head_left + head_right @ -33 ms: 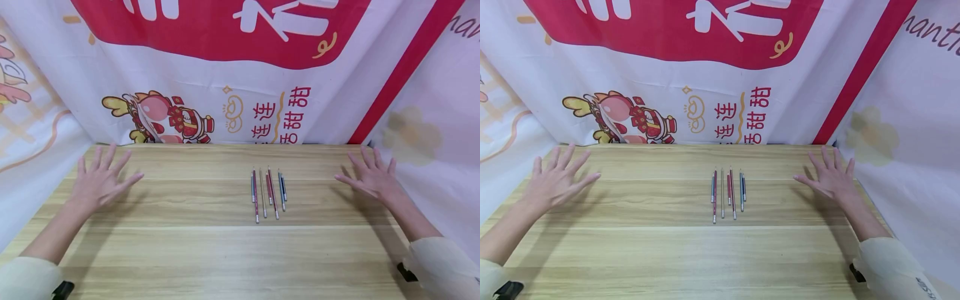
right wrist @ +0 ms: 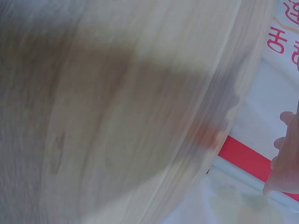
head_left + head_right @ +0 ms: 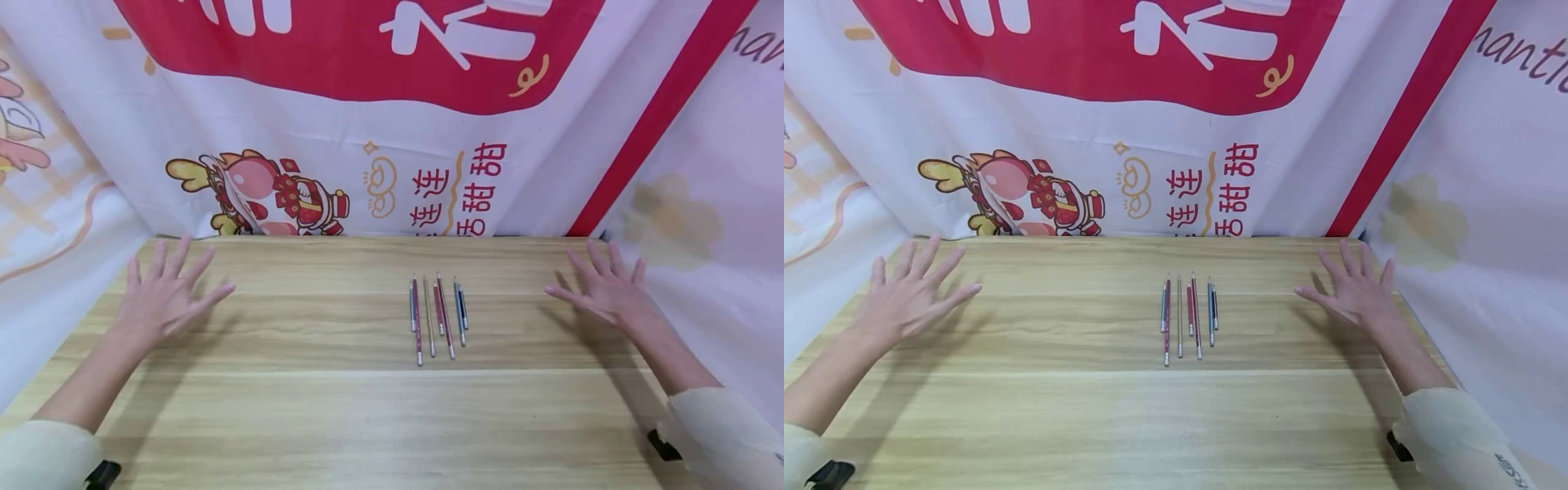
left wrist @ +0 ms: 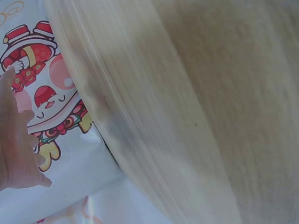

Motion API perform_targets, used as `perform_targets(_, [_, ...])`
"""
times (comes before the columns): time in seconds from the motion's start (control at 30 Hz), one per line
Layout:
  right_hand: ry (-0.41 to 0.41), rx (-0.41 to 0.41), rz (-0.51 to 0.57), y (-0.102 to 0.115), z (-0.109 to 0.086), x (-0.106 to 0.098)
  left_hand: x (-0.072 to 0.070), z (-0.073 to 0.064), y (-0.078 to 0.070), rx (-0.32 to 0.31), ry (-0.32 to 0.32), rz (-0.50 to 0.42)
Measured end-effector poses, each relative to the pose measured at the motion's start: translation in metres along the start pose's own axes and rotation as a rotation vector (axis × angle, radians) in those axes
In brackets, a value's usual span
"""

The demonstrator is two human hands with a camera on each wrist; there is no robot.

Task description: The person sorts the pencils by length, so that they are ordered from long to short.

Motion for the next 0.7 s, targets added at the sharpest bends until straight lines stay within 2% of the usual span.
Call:
perform_targets(0.27, [0.010, 0.003, 0.002, 0.006, -0.004, 0.001, -0.001, 0.002, -0.008, 0.007, 0.004, -0.001])
perform_targets(0.53, [-0.034, -0.002, 0.011, 0.016, -0.003, -0.004, 0.002, 0.011, -0.019, 0.005, 0.050, -0.005])
perform_targets(0.7, [-0.034, -0.014, 0.004, 0.023, 0.001, -0.005, 0.003, 0.016, -0.026, -0.005, 0.073, -0.012])
Point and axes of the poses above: each hand's wrist, its own z-axis towards the middle knuckle, its own x-axis out of the palm, y = z × x, the point moved 7 cm from there along z, towards the middle knuckle, and after that the axes turned 2 degrees about -z, right-handed, at the moved point
